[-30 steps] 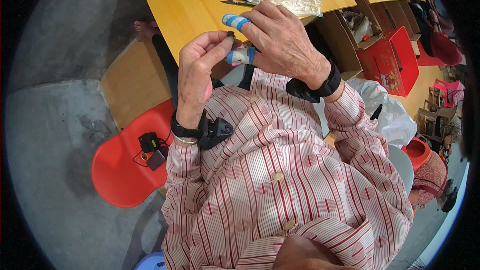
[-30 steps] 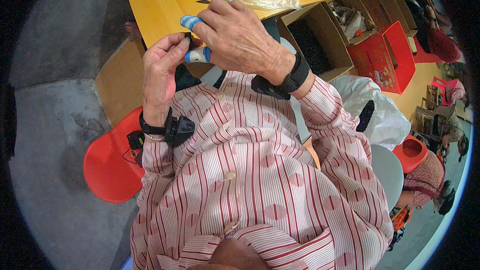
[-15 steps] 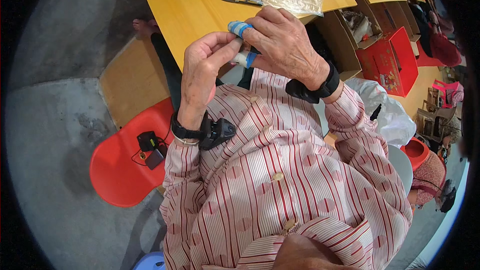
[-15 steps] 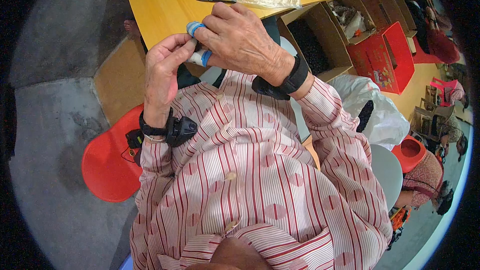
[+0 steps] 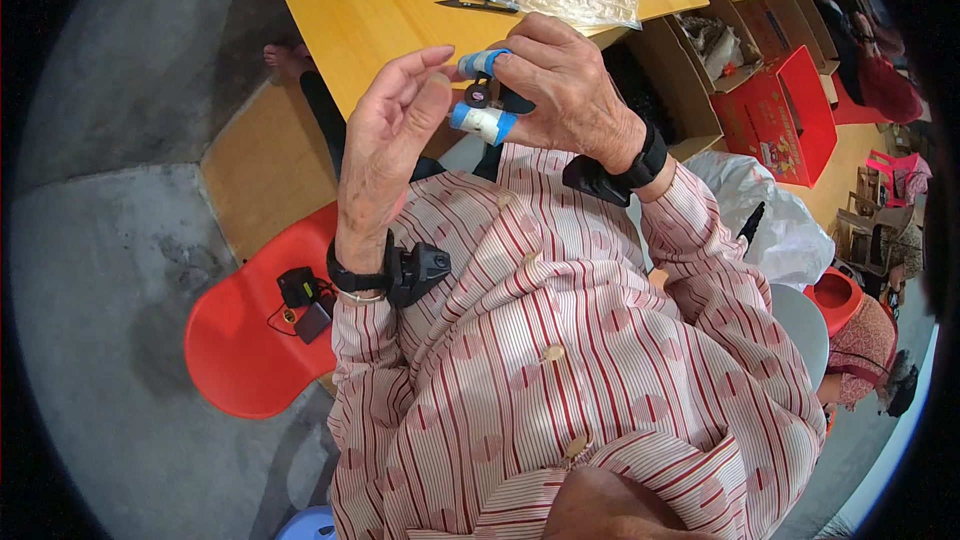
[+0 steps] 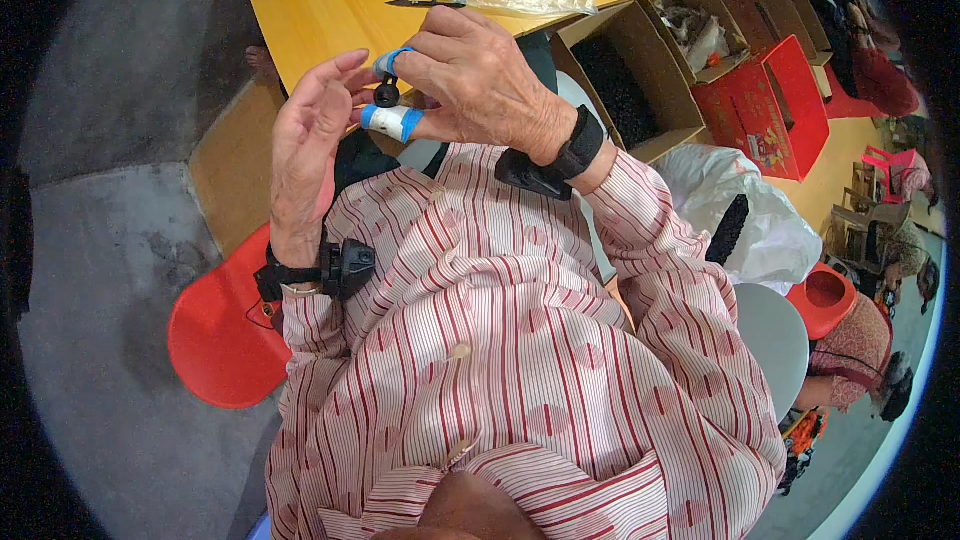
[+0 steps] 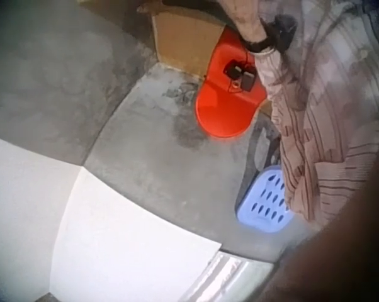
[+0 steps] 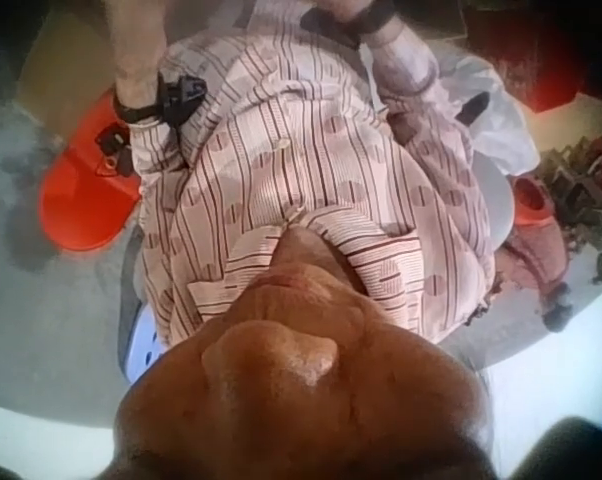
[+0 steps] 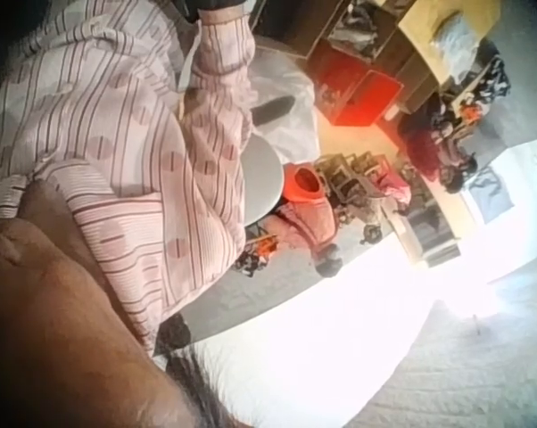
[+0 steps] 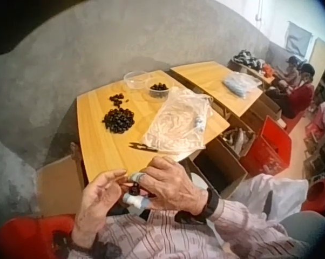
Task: The person trims excess material from small black plastic components using shears and sorts the pieces on the table by hand.
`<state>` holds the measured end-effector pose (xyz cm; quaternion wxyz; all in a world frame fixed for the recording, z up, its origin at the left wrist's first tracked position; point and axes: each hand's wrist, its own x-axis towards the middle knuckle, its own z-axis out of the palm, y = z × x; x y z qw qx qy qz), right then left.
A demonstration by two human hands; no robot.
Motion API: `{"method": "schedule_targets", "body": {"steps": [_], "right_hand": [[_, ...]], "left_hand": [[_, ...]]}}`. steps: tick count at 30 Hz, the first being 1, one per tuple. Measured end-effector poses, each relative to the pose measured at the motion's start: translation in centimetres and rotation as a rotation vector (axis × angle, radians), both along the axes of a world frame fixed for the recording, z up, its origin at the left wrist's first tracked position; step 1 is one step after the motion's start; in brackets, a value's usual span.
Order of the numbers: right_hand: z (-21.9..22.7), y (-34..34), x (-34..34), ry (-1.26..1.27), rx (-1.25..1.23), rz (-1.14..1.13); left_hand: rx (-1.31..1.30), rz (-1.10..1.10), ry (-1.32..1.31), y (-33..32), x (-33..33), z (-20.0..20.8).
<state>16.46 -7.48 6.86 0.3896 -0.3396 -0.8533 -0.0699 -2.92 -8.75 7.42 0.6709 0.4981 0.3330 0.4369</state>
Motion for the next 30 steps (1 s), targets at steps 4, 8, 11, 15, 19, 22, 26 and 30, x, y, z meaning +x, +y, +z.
{"method": "schedule_targets", "body": {"steps": [4, 8, 11, 15, 19, 22, 26, 30], "right_hand": [[0.05, 0.26, 0.20, 0.042, 0.017, 0.086], [0.60, 0.07, -0.04, 0.074, -0.015, 0.119], [0.56, 0.09, 0.08, 0.079, 0.004, 0.144], [0.63, -0.10, 0.20, 0.077, 0.002, 0.179], [0.55, -0.13, 0.24, 0.057, 0.041, 0.187], [0.47, -0.04, 0.20, 0.074, 0.028, 0.214], [0.21, 0.04, 0.21, 0.059, 0.016, 0.251], [-0.23, 0.12, 0.07, 0.061, 0.006, 0.283]], "left_hand": [[0.163, -0.098, 0.037, 0.26, -0.14, 0.02], [0.371, -0.157, 0.138, 0.43, -0.07, -0.31], [0.430, -0.134, 0.170, 0.69, 0.05, -0.14], [0.503, -0.100, 0.231, 0.72, 0.19, 0.09], [0.562, -0.079, 0.260, 0.73, 0.27, 0.21], [0.608, -0.055, 0.242, 0.77, 0.32, 0.29], [0.661, -0.012, 0.275, 0.69, 0.29, 0.42], [0.705, -0.007, 0.269, 0.90, -0.11, -0.24]]}}
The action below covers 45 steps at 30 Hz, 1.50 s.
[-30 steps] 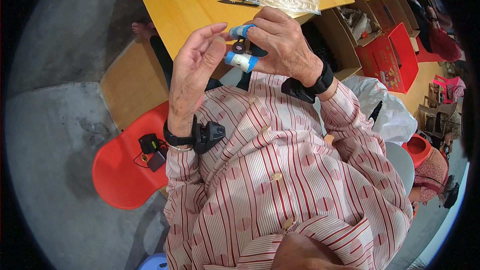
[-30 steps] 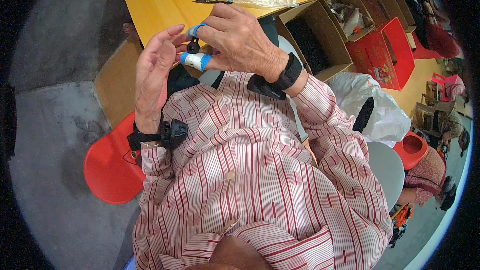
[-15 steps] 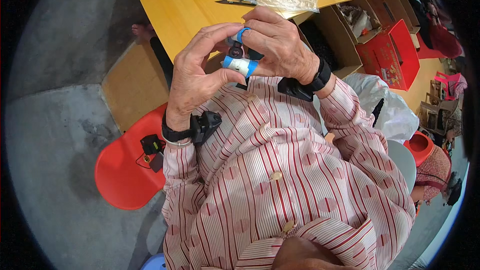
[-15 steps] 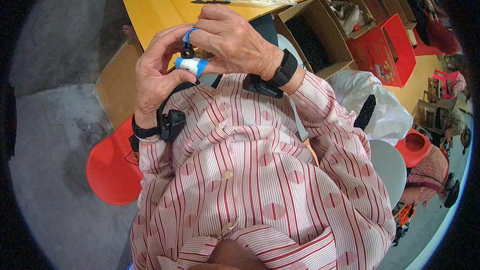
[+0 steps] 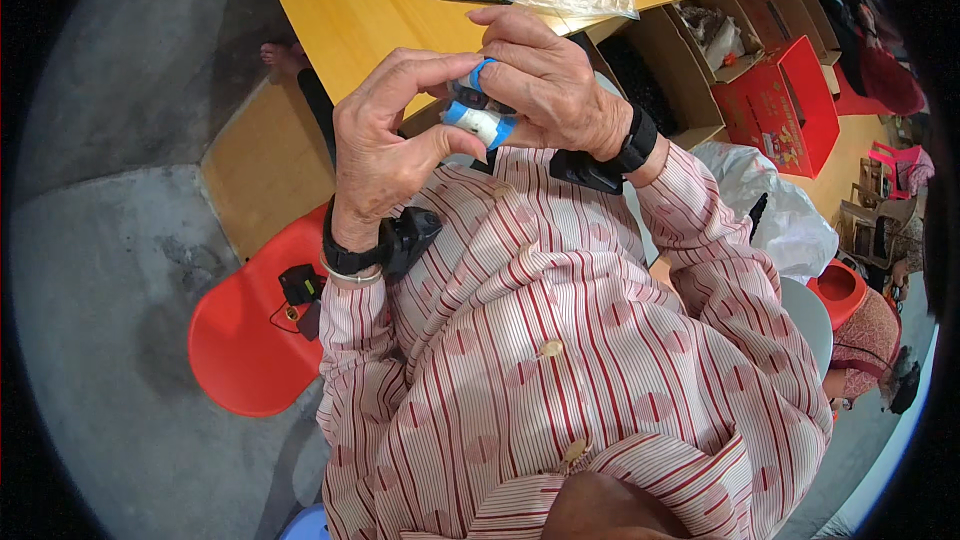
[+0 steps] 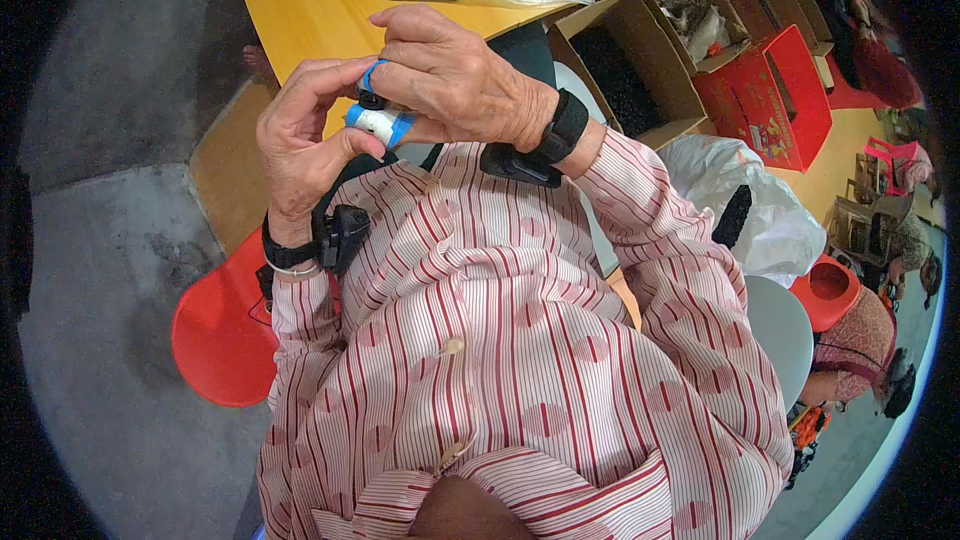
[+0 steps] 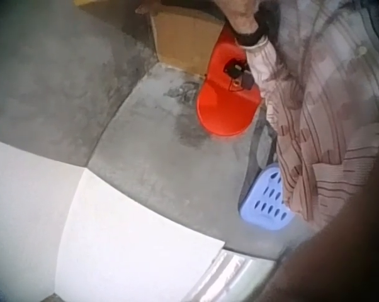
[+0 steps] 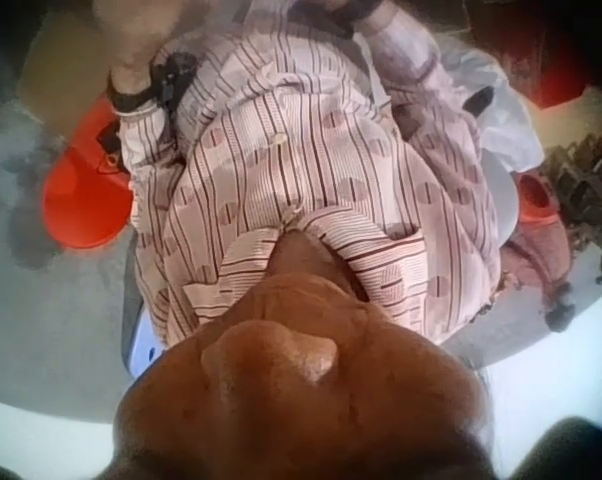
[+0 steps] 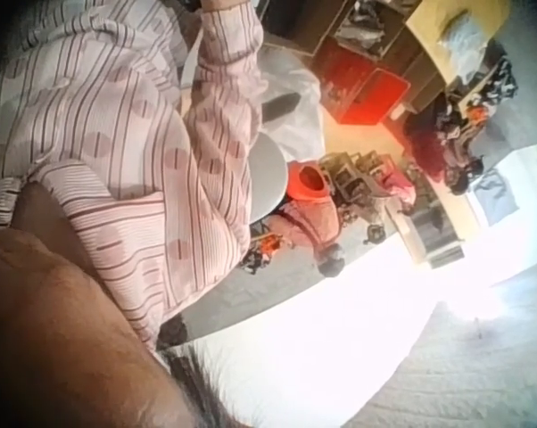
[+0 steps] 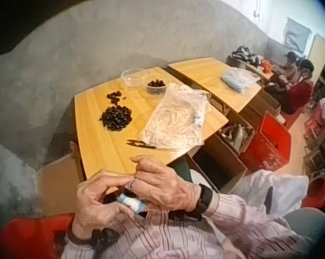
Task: The person trims excess material from small black plastic components using shears and sorts the pieces on the table by hand.
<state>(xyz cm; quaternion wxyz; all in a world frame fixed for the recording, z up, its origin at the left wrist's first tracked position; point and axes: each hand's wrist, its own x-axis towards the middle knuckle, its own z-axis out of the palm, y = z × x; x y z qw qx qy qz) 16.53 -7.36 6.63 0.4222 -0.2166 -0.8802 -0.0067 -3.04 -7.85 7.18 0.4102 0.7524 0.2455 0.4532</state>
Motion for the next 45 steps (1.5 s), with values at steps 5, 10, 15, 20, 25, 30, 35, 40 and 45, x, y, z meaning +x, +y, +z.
{"method": "schedule_targets", "body": {"steps": [5, 10, 15, 20, 25, 30, 35, 40, 45], "right_hand": [[-0.1, 0.6, 0.3, -0.019, 0.029, 0.012], [0.2, 0.8, 0.3, -0.059, 0.048, -0.104], [-0.1, 0.2, 1.0, -0.094, -0.039, -0.183], [-0.9, 0.4, 2.3, -0.079, -0.052, -0.238], [-1.2, 0.1, 3.9, -0.104, 0.013, -0.294], [-2.9, 0.2, 8.4, -0.196, -0.154, -0.555], [-7.1, -1.1, 17.3, -0.158, -0.317, -1.000], [-10.4, -3.0, 24.1, -0.027, -0.656, -1.195], [-14.5, -4.0, 27.6, 0.218, -0.768, -1.314]], "left_hand": [[-0.012, 0.059, 0.021, -0.2, 0.3, -0.1], [0.013, 0.093, 0.127, -0.4, 0.2, 0.3], [-0.203, 0.117, 0.122, -0.3, -0.8, -0.5], [-0.328, 0.114, 0.227, -0.1, -2.7, -1.7], [-0.368, 0.193, 0.215, -0.1, -4.1, -3.1], [-0.461, 0.223, 0.223, -1.3, -6.3, -4.1], [-0.504, 0.284, 0.248, -1.9, -8.8, -5.4], [-0.551, 0.307, 0.255, -1.9, -9.6, -5.2], [-0.541, 0.329, 0.251, -1.6, -9.0, -5.1]]}}
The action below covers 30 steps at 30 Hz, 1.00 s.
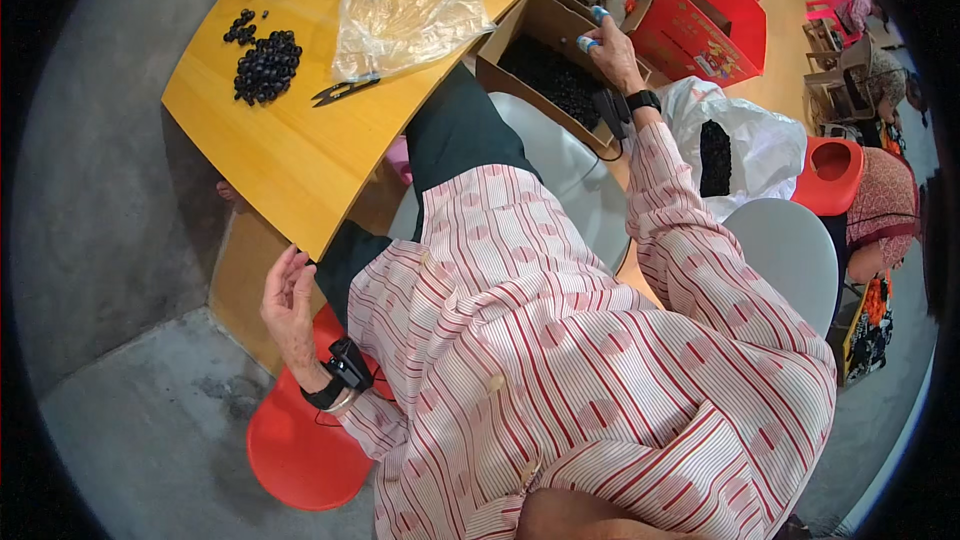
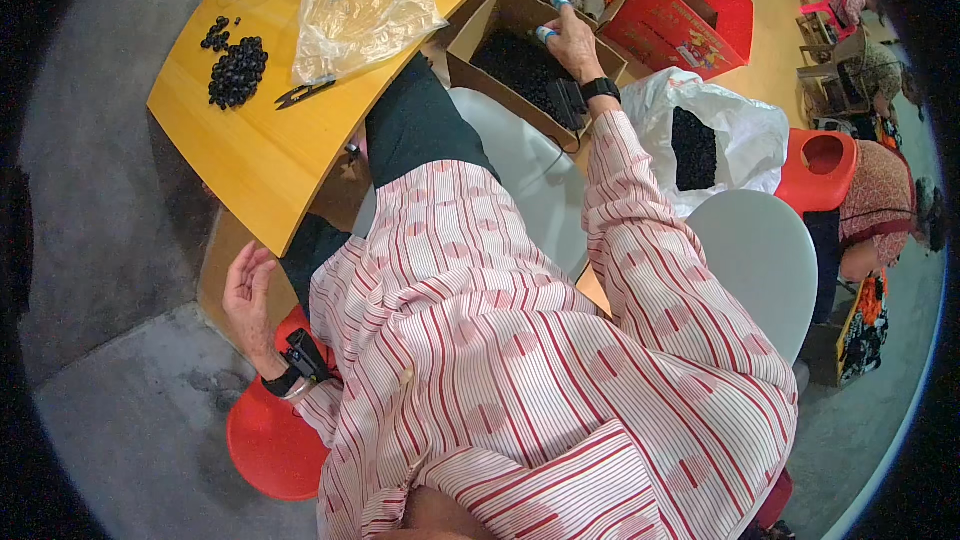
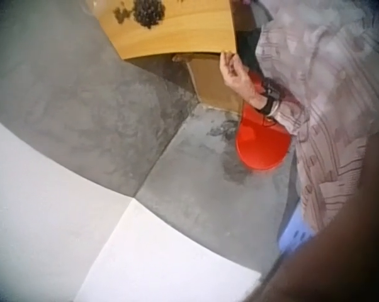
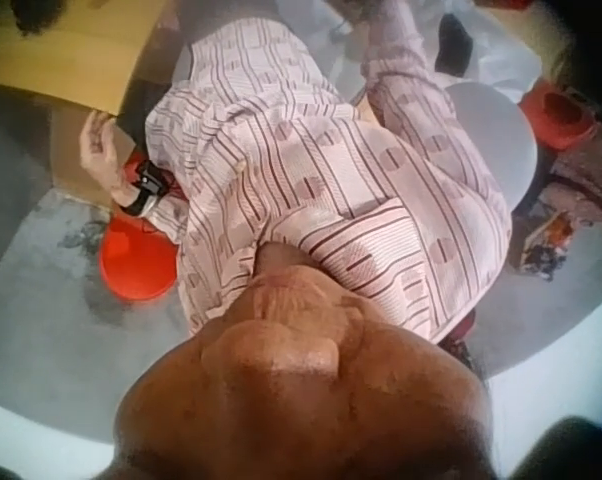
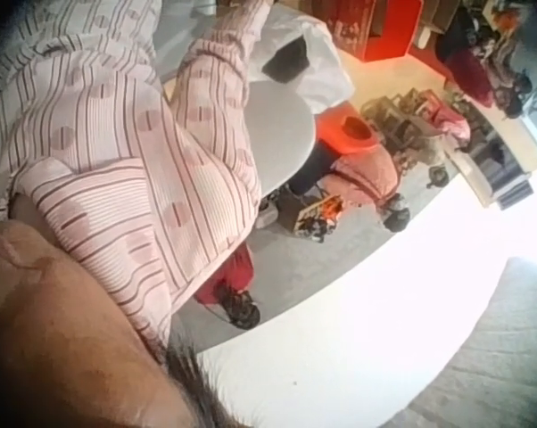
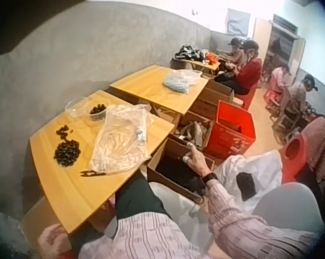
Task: The person trims excess material from small black plastic components using shears and sorts the pieces on the table by hand.
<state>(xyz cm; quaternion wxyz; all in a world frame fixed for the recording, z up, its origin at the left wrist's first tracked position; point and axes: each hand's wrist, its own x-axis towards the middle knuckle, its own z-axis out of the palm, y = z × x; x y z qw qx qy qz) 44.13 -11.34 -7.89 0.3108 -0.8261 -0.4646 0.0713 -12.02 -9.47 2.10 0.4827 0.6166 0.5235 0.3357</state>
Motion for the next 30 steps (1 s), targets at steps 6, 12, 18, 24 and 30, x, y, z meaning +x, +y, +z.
{"method": "schedule_targets", "body": {"steps": [6, 12, 18, 24, 30], "right_hand": [[-2.6, -0.9, -3.6, 0.068, 0.172, 0.037], [-6.4, -2.0, -12.1, -0.185, -0.168, 0.253], [-4.9, -1.9, -13.3, -0.062, -0.261, 0.199], [-5.2, -2.1, -13.1, -0.038, -0.298, 0.188], [-4.4, -2.3, -13.5, -0.008, -0.307, 0.178]], "left_hand": [[-0.036, -0.082, -0.008, 0.1, 2.0, -0.1], [-0.179, -0.253, 0.046, 0.1, 2.3, -3.6], [-0.288, -0.235, 0.179, -1.5, 0.0, -6.3], [-0.326, -0.250, 0.134, -1.2, -0.3, -6.1], [-0.337, -0.235, 0.039, 2.3, -3.0, -10.3]]}}
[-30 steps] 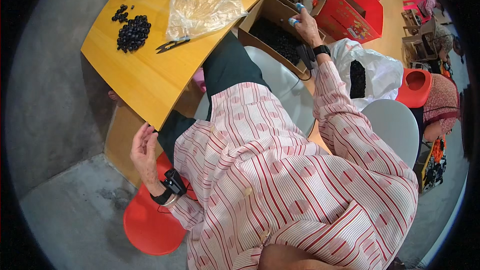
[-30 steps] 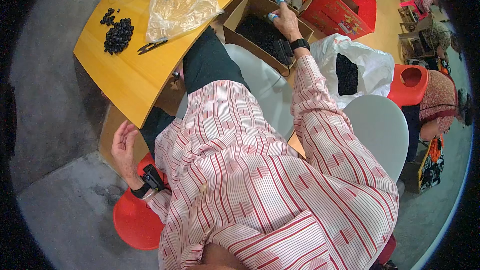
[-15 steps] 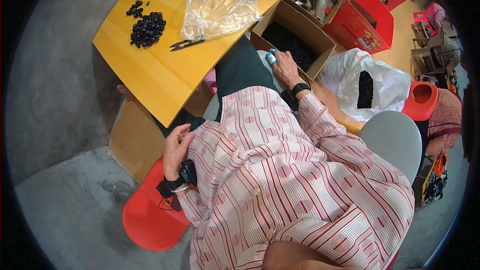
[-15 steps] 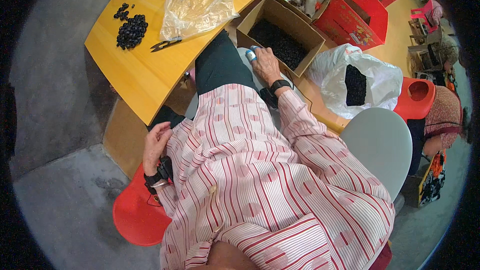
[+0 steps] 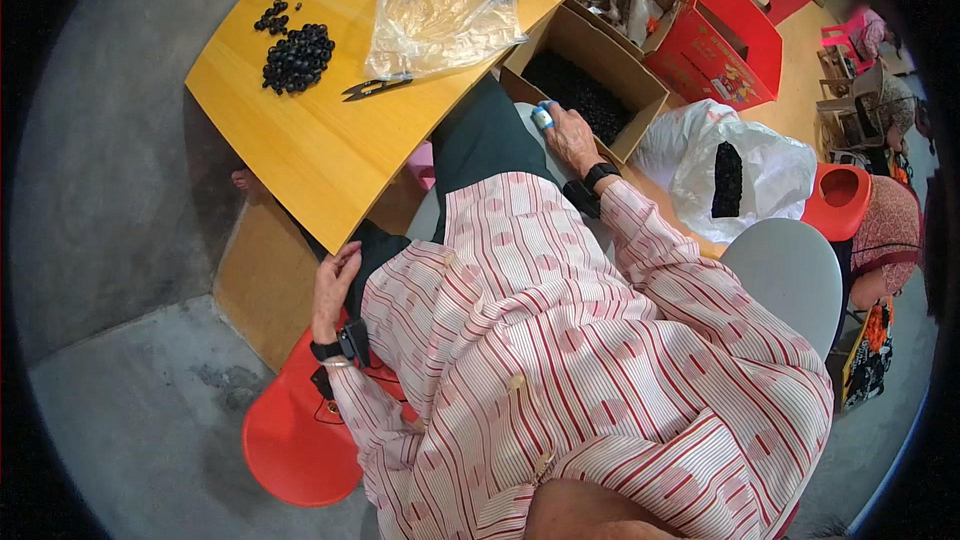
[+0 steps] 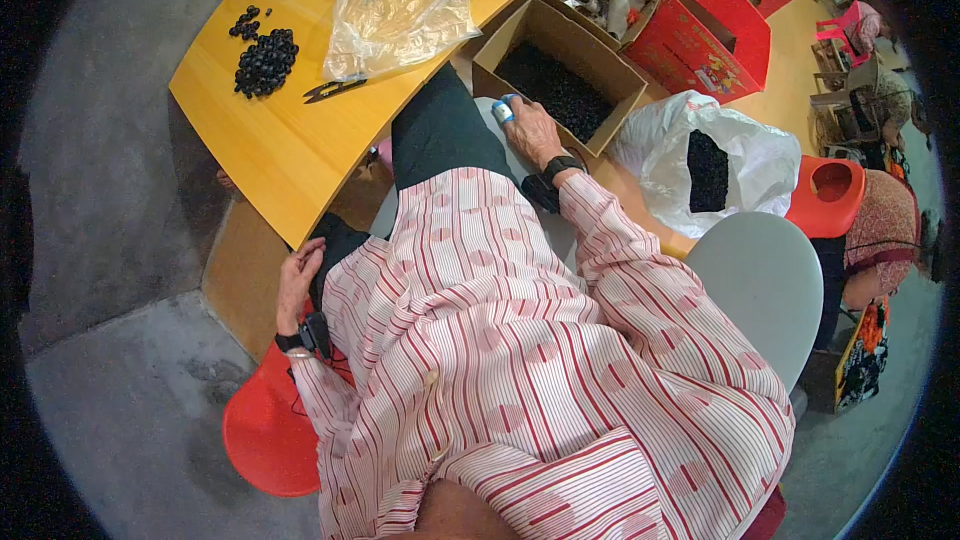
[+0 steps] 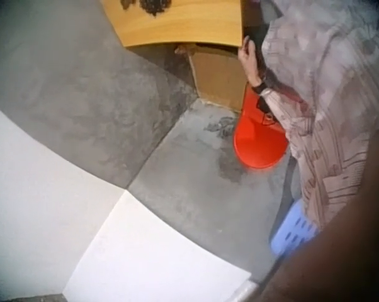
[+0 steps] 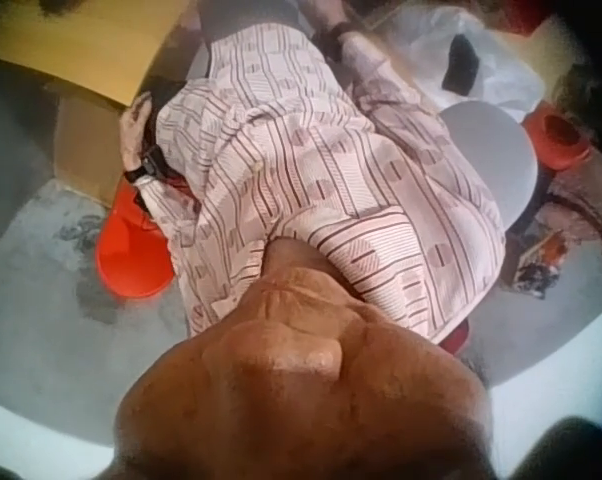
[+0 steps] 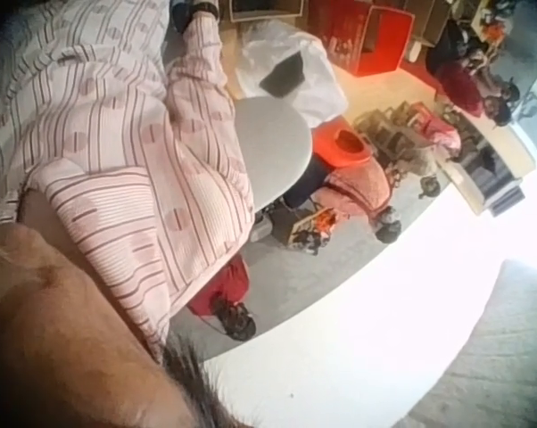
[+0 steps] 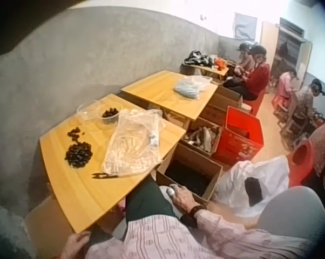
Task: The person trims excess material from small black plastic components using shears and sorts the pieces on the table by hand.
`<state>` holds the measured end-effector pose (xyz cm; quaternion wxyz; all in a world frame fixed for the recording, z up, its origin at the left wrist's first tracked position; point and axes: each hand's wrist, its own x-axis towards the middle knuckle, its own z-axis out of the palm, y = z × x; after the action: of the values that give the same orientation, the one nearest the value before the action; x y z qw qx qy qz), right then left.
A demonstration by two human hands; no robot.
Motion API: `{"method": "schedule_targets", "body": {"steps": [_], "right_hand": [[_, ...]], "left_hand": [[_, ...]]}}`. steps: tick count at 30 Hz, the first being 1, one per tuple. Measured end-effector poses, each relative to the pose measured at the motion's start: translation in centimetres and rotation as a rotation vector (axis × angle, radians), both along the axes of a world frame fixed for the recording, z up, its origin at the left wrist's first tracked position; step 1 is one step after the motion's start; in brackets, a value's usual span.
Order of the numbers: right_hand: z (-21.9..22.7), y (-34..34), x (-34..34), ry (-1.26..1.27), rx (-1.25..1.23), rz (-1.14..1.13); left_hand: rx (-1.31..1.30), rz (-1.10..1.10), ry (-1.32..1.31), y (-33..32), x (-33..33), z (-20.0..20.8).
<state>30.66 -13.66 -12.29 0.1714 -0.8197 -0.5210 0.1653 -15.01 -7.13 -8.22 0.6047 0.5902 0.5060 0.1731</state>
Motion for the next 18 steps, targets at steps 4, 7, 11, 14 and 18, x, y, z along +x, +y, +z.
{"method": "schedule_targets", "body": {"steps": [4, 7, 11, 14, 18], "right_hand": [[-0.1, 0.1, 0.0, 0.010, 0.007, -0.004], [-0.7, 0.3, 0.1, 0.001, 0.041, -0.001], [-0.5, 0.2, 0.5, 0.040, 0.035, -0.013], [-0.5, 0.3, 0.3, 0.025, 0.021, -0.011], [0.0, 0.4, 0.1, 0.029, 0.009, -0.024]], "left_hand": [[-0.034, -0.031, 0.079, 1.9, -0.6, -2.2], [-0.122, 0.010, -0.062, 2.3, -1.6, -3.1], [-0.104, -0.024, -0.112, 2.6, -2.4, -4.5], [-0.106, -0.033, -0.265, 2.6, -3.0, -5.0], [-0.126, 0.032, -0.265, 2.5, -2.2, -4.6]]}}
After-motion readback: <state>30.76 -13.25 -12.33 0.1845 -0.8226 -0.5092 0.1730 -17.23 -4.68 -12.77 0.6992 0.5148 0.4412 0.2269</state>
